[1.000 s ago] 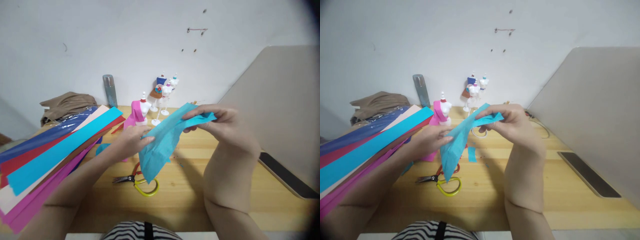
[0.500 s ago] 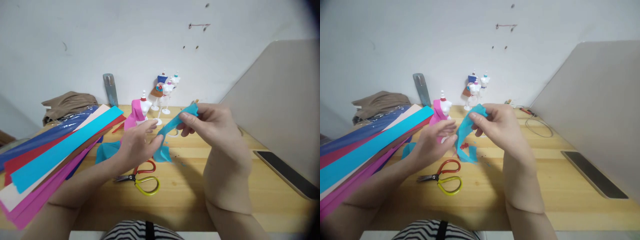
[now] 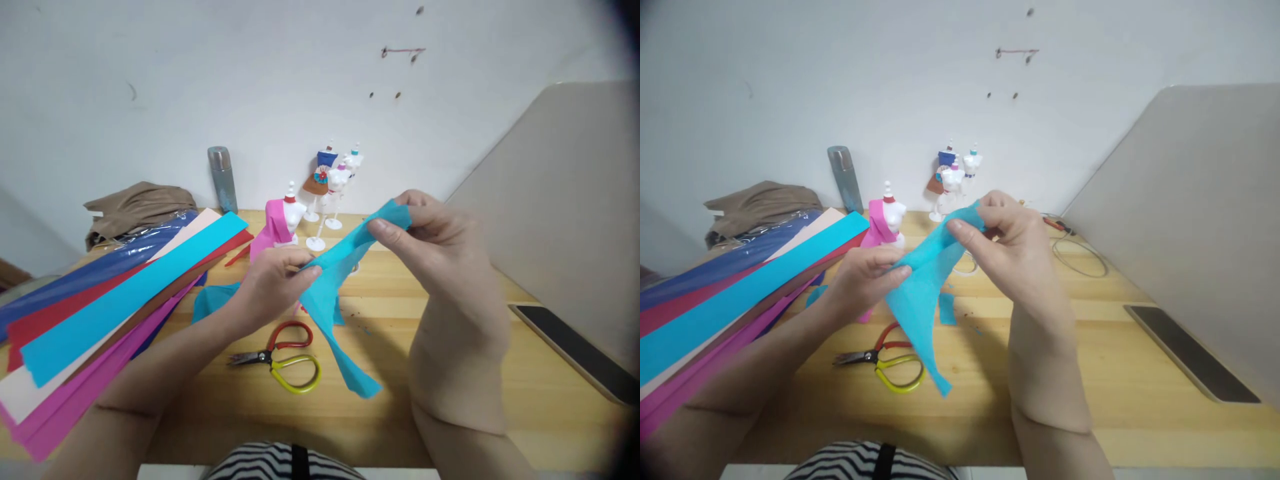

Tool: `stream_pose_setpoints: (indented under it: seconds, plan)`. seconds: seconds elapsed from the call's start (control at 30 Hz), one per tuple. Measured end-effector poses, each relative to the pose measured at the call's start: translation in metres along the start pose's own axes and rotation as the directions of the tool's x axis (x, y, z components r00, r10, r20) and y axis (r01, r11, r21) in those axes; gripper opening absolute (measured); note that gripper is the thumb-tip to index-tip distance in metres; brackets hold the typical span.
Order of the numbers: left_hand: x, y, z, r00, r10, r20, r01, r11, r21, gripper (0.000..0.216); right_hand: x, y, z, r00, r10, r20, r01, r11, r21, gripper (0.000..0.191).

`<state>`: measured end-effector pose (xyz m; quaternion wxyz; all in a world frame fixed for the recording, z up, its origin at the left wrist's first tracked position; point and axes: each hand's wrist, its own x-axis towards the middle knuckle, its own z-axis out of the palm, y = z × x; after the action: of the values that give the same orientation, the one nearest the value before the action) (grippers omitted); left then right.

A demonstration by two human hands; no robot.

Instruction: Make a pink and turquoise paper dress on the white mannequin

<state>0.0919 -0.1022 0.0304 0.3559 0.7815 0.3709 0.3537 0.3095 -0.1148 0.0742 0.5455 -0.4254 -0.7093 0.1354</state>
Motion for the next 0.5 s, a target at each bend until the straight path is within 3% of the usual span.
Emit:
stream_pose_setpoints:
  seconds: [0.13, 0.23, 0.37, 0.5]
  plan:
    - [0.003, 0.001, -0.01, 0.985, -0.157, 0.071, 0.168, 0.964, -0.207, 0.016, 0.006, 0.008, -0.007, 0.999, -0.015, -0.046, 0.016, 0.999, 0.03, 0.016]
    - [0.004, 0.001, -0.016, 0.953, -0.234, 0.194, 0.285, 0.91, -0.301, 0.018, 0.01, 0.015, -0.011, 0.995, 0.089, -0.046, -0.083, 0.989, 0.124, 0.013]
    - [0.006, -0.005, -0.023, 0.913, -0.239, 0.332, 0.353, 0.869, -0.347, 0.026, 0.016, 0.028, -0.018, 0.961, 0.276, 0.027, -0.276, 0.94, 0.2, 0.024]
    - [0.01, -0.014, -0.027, 0.851, -0.232, 0.471, 0.424, 0.833, -0.356, 0.029, 0.021, 0.038, -0.028, 0.953, 0.298, 0.062, -0.303, 0.92, 0.249, 0.032]
